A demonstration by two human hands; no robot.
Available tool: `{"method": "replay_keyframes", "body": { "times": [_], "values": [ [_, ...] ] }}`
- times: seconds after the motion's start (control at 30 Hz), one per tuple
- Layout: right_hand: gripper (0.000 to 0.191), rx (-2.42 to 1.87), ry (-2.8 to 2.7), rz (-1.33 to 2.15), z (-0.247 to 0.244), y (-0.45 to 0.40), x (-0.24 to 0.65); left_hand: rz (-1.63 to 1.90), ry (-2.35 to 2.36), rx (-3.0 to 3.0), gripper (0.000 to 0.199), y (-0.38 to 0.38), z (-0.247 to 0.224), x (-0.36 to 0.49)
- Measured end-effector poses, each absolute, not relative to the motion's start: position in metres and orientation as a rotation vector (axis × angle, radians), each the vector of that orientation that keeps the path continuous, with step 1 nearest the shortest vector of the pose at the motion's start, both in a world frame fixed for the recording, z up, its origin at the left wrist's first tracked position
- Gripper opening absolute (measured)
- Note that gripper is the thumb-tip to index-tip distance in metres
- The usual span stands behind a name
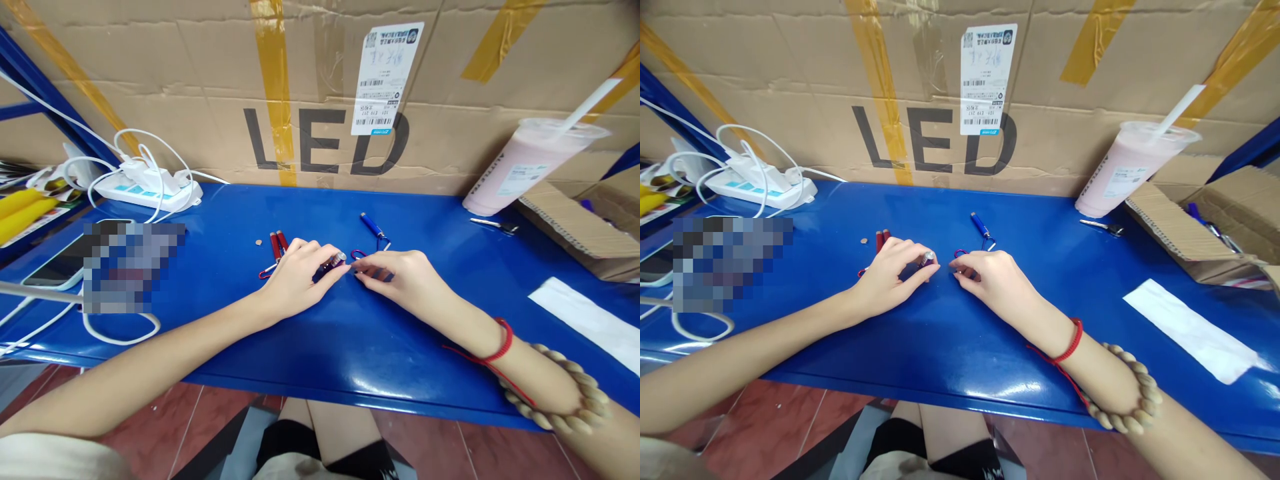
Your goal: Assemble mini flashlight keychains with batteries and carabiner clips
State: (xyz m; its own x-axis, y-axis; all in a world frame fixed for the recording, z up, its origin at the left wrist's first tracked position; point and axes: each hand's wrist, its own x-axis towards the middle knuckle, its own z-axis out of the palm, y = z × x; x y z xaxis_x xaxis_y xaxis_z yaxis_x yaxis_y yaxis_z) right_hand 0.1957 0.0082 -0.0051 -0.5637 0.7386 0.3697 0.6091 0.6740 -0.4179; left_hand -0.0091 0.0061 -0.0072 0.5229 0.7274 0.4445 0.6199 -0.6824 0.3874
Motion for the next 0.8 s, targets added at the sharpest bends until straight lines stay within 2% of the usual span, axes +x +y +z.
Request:
{"method": "replay_keyframes", "body": {
  "times": [0.1, 0.3, 0.53, 0.8],
  "values": [
    [0.009, -1.118, -2.37, 0.33, -0.005, 0.009, 0.198, 0.873, 1.17, 2.583, 0.021, 0.006, -0.007, -0.009],
    [0.011, -1.2, -2.363, 0.262, -0.005, 0.008, 0.199, 0.865, 1.178, 2.593, 0.022, 0.007, -0.008, -0.009],
    [0.011, -0.897, -2.032, 0.187, 0.003, -0.005, 0.187, 0.946, 1.062, 2.67, 0.021, 0.008, -0.011, -0.009],
    [0.009, -0.78, -2.062, 0.29, 0.004, -0.009, 0.185, 0.83, 0.947, 2.671, 0.024, 0.006, -0.009, -0.01]
  ]
}}
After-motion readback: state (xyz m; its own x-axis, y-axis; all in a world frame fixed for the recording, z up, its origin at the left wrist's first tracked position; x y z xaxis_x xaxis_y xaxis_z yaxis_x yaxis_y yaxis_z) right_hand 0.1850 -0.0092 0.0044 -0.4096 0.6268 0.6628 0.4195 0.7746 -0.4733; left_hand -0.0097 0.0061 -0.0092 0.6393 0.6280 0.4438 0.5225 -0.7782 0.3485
